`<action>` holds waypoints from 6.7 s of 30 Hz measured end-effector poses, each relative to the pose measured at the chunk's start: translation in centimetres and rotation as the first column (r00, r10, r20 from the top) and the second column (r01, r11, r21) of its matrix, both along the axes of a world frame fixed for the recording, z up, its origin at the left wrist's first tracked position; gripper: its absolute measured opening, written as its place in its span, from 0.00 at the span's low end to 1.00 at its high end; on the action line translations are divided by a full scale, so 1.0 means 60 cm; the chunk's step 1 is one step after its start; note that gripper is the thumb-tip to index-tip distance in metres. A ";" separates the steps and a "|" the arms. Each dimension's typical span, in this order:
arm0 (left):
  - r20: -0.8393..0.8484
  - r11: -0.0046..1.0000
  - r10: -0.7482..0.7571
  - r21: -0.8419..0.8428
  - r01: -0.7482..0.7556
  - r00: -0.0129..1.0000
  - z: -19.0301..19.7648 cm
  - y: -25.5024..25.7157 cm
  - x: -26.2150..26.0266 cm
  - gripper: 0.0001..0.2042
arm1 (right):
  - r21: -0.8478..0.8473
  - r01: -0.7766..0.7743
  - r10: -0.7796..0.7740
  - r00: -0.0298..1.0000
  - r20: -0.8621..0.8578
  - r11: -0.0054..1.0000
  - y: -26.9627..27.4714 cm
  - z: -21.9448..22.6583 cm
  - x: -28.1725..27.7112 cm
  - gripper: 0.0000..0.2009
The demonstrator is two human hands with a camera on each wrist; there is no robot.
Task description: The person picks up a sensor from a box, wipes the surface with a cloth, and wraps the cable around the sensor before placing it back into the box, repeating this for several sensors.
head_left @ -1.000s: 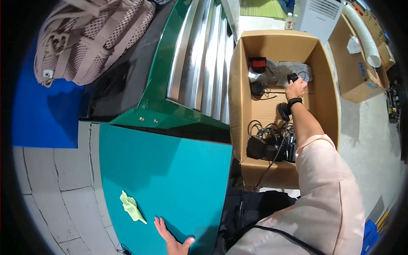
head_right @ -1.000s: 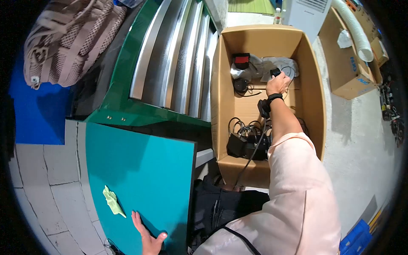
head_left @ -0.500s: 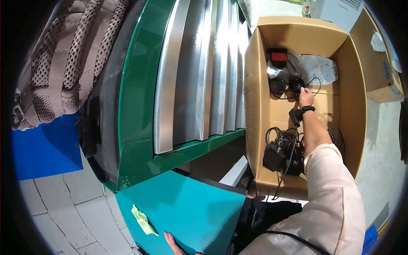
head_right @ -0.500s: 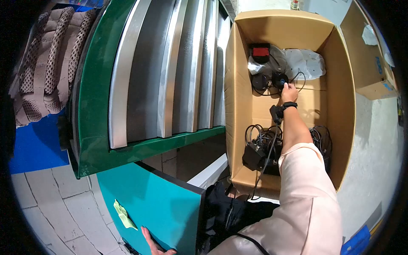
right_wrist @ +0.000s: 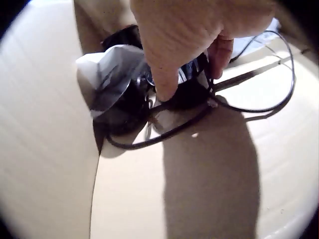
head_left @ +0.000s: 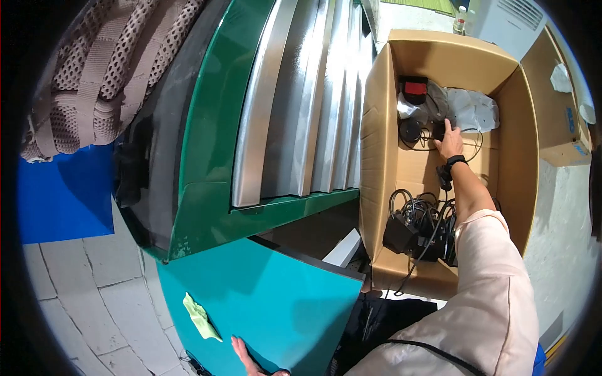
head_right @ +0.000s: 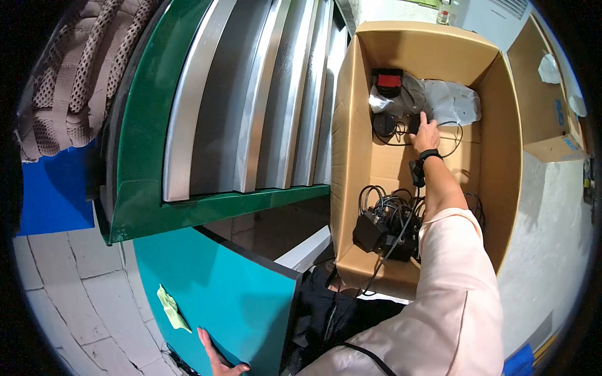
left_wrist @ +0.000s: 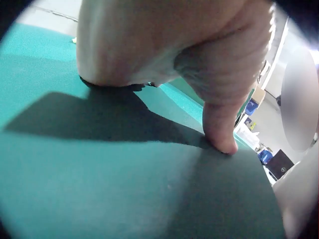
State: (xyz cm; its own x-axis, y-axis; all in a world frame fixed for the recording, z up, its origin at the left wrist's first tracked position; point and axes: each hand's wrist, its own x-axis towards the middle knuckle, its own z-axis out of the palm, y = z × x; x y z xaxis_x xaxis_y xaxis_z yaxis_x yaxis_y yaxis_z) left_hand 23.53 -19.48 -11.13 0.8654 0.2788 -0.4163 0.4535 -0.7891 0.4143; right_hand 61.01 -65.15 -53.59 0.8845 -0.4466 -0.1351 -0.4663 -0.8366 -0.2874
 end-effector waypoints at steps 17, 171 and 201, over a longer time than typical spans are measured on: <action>0.123 0.995 0.011 -0.098 0.002 0.992 -0.018 0.020 -0.030 0.59 | 0.079 -0.552 0.554 0.832 -0.004 0.830 -0.007 0.022 0.071 0.33; 0.860 0.933 0.358 -0.339 -0.119 0.363 0.197 0.259 -0.261 0.25 | 0.706 -0.190 0.644 0.301 0.703 -0.682 0.927 0.881 -0.572 0.13; 0.790 0.690 0.554 -0.613 -0.385 -0.262 0.172 0.356 -0.352 0.18 | 0.469 -0.360 -0.023 0.812 0.583 -0.807 0.877 0.888 -0.445 0.15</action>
State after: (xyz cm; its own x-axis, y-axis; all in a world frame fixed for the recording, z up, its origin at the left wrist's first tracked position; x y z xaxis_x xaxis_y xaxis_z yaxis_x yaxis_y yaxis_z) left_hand 2.42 1.86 -0.82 0.0337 0.8658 0.4992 -0.1814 -0.4859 0.8550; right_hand 34.33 -12.54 -0.33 0.8166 0.4199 0.3961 -0.2098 0.8552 -0.4739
